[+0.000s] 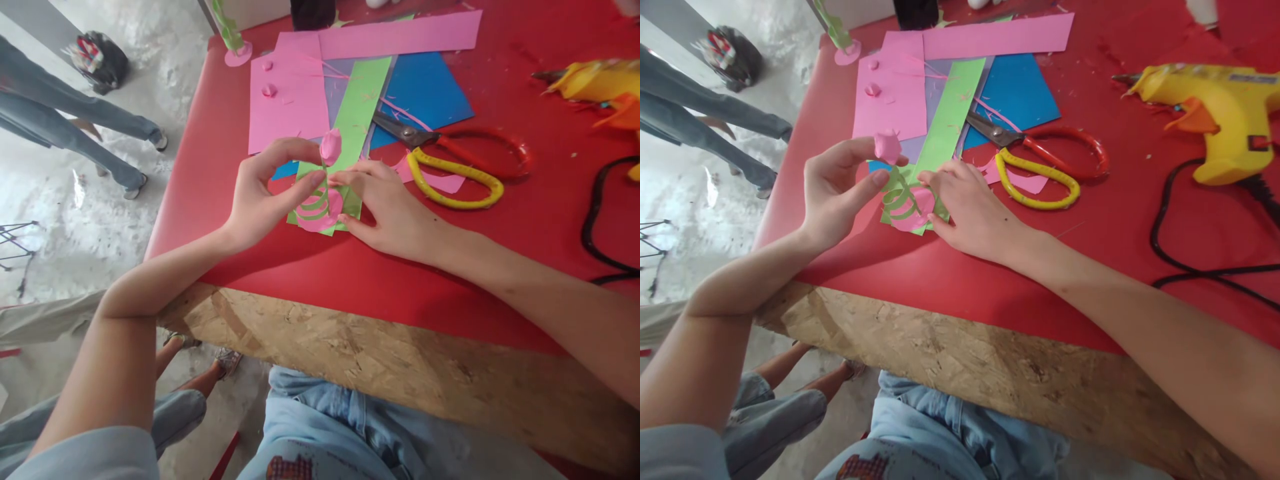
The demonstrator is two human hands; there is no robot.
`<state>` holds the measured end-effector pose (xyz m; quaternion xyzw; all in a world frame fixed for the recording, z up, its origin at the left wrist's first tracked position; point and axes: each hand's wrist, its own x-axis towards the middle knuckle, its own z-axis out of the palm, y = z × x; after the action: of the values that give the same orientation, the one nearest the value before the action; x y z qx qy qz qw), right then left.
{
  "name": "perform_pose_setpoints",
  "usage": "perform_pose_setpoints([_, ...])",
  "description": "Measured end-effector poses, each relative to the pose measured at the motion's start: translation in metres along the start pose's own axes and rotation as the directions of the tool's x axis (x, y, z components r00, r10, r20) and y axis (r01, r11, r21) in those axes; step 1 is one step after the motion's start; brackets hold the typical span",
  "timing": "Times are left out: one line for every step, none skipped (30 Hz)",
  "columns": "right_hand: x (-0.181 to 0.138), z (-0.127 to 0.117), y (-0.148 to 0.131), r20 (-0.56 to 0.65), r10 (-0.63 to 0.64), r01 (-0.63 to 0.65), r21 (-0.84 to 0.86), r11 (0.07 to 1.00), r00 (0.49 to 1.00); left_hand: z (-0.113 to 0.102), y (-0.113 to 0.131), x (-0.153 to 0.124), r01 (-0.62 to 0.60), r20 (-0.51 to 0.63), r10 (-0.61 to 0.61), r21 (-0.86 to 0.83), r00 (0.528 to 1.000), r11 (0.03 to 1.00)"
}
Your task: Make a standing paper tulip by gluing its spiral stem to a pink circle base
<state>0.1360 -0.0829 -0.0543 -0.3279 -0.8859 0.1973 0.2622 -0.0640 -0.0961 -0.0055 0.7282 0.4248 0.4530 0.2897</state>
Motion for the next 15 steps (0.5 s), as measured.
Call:
perform_pose_setpoints([-0.0001, 0.0001, 0.0000, -0.001, 0.000, 0.000, 0.001, 1.000, 1.000, -0.0001, -0.0008, 0.0001, -0.014, 0.001, 0.014, 0.000, 1.000, 1.000])
perform_pose_setpoints([-0.0001, 0.0001, 0.0000, -0.002, 0.001, -0.001, 0.000, 1.000, 1.000, -0.0002, -0.0015, 0.0002, -0.026, 0.003, 0.026, -0.001, 1.000, 1.000])
perform_pose_setpoints([0.0000, 0.0002, 0.0001, -0.001, 0.005, -0.005, -0.002, 1.000, 1.000, -0.0001, -0.0021, 0.0003, -0.033, 0.005, 0.033, -0.002, 0.999, 0.999])
perform_pose_setpoints([0.0002, 0.0003, 0.0003, 0.003, 0.008, -0.008, -0.003, 1.000, 1.000, 0.0001, -0.0024, 0.0005, -0.035, 0.006, 0.035, -0.002, 0.999, 0.999])
perform_pose_setpoints([0.0004, 0.0004, 0.0005, 0.007, 0.012, -0.012, -0.003, 1.000, 1.000, 0.0003, -0.0025, 0.0006, -0.034, 0.013, 0.034, -0.001, 0.999, 0.999])
perform_pose_setpoints([0.0006, 0.0004, 0.0009, 0.012, 0.014, -0.014, -0.002, 1.000, 1.000, 0.0006, -0.0026, 0.0007, -0.031, 0.019, 0.031, 0.002, 0.999, 1.000])
perform_pose_setpoints([0.0007, 0.0004, 0.0012, 0.016, 0.014, -0.014, -0.001, 1.000, 1.000, 0.0009, -0.0025, 0.0007, -0.033, 0.019, 0.033, 0.006, 0.999, 0.999])
perform_pose_setpoints([0.0008, 0.0004, 0.0014, 0.016, 0.011, -0.011, -0.003, 1.000, 1.000, 0.0012, -0.0025, 0.0007, -0.034, 0.019, 0.033, 0.010, 0.999, 0.999])
perform_pose_setpoints([0.0008, 0.0002, 0.0015, 0.018, 0.008, -0.008, -0.007, 1.000, 1.000, 0.0013, -0.0028, 0.0008, -0.031, 0.022, 0.031, 0.013, 0.999, 0.999])
perform_pose_setpoints([0.0008, -0.0001, 0.0014, 0.017, 0.005, -0.005, -0.011, 1.000, 1.000, 0.0013, -0.0033, 0.0007, -0.028, 0.025, 0.028, 0.010, 0.999, 1.000])
perform_pose_setpoints([0.0007, -0.0006, 0.0010, 0.017, 0.004, -0.004, -0.016, 1.000, 1.000, 0.0013, -0.0041, 0.0007, -0.026, 0.027, 0.026, 0.004, 0.999, 1.000])
perform_pose_setpoints([0.0006, -0.0011, 0.0004, 0.018, 0.004, -0.004, -0.020, 1.000, 1.000, 0.0011, -0.0052, 0.0006, -0.027, 0.030, 0.027, -0.007, 0.999, 1.000])
perform_pose_setpoints([0.0005, -0.0016, -0.0004, 0.021, 0.006, -0.006, -0.021, 1.000, 1.000, 0.0010, -0.0064, 0.0005, -0.027, 0.034, 0.027, -0.017, 0.999, 0.999])
perform_pose_setpoints([0.0004, -0.0021, -0.0011, 0.024, 0.012, -0.011, -0.019, 1.000, 1.000, 0.0009, -0.0075, 0.0003, -0.026, 0.033, 0.027, -0.025, 0.999, 0.999])
perform_pose_setpoints([0.0003, -0.0024, -0.0016, 0.030, 0.018, -0.018, -0.016, 1.000, 0.999, 0.0008, -0.0083, 0.0000, -0.025, 0.026, 0.026, -0.028, 0.999, 0.999])
